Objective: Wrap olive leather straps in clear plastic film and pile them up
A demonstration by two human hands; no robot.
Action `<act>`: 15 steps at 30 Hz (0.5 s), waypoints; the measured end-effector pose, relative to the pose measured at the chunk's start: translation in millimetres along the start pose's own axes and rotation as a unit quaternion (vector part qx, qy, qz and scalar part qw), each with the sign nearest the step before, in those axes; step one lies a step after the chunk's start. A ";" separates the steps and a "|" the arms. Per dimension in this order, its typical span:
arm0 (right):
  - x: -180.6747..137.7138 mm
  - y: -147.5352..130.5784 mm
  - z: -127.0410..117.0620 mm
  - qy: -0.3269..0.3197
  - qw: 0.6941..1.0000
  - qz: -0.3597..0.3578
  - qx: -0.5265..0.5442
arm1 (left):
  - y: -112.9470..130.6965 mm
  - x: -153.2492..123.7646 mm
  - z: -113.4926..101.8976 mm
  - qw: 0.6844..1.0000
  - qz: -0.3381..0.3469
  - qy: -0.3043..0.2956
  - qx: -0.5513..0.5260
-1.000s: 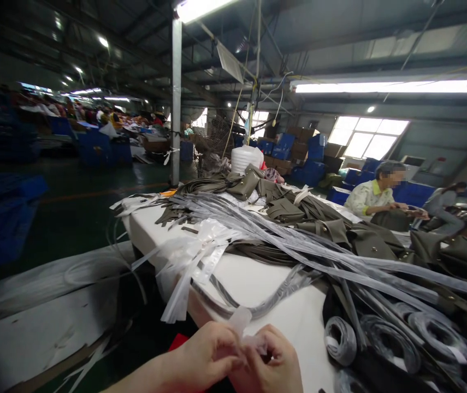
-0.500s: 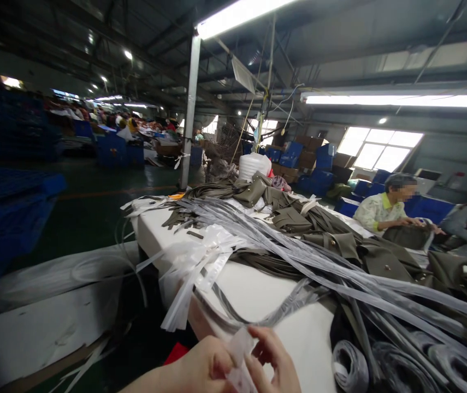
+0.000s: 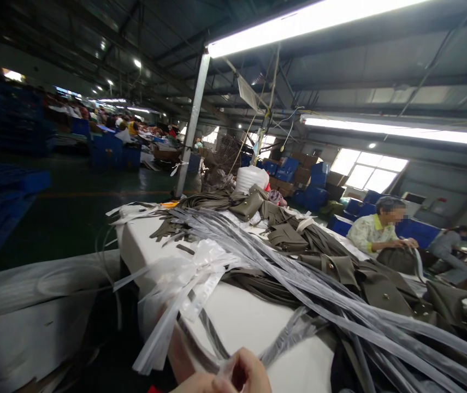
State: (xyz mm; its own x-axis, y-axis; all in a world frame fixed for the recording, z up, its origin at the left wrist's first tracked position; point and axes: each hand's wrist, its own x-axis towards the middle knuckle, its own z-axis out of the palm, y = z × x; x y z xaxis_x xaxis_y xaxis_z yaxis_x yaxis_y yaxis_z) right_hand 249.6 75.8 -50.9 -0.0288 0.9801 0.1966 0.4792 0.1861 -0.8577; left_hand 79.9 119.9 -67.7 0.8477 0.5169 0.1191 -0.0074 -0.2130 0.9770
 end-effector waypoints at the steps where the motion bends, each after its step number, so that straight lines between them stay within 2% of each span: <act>1: 15.2 4.7 -5.8 0.003 0.999 -0.002 -0.037 | -5.9 1.5 -3.3 0.999 -0.013 0.020 0.041; 3: 49.6 17.0 -19.5 0.044 0.991 0.019 -0.129 | -16.8 10.1 -11.8 0.978 -0.065 0.099 0.174; 5: 85.6 31.6 -34.3 0.092 0.973 0.038 -0.209 | -28.9 22.8 -20.5 0.924 -0.130 0.186 0.308; 6: 102.9 39.0 -41.3 0.102 0.964 0.042 -0.240 | -35.9 29.1 -24.0 0.900 -0.155 0.211 0.348; 8: 133.8 52.1 -52.3 0.113 0.948 0.044 -0.295 | -51.9 39.1 -28.1 0.878 -0.187 0.213 0.385; 10: 158.4 61.7 -58.5 0.111 0.929 0.044 -0.350 | -68.8 45.4 -28.4 0.875 -0.203 0.196 0.394; 15: 191.5 71.8 -56.7 0.072 0.890 0.037 -0.449 | -95.2 51.0 -22.9 0.871 -0.207 0.202 0.396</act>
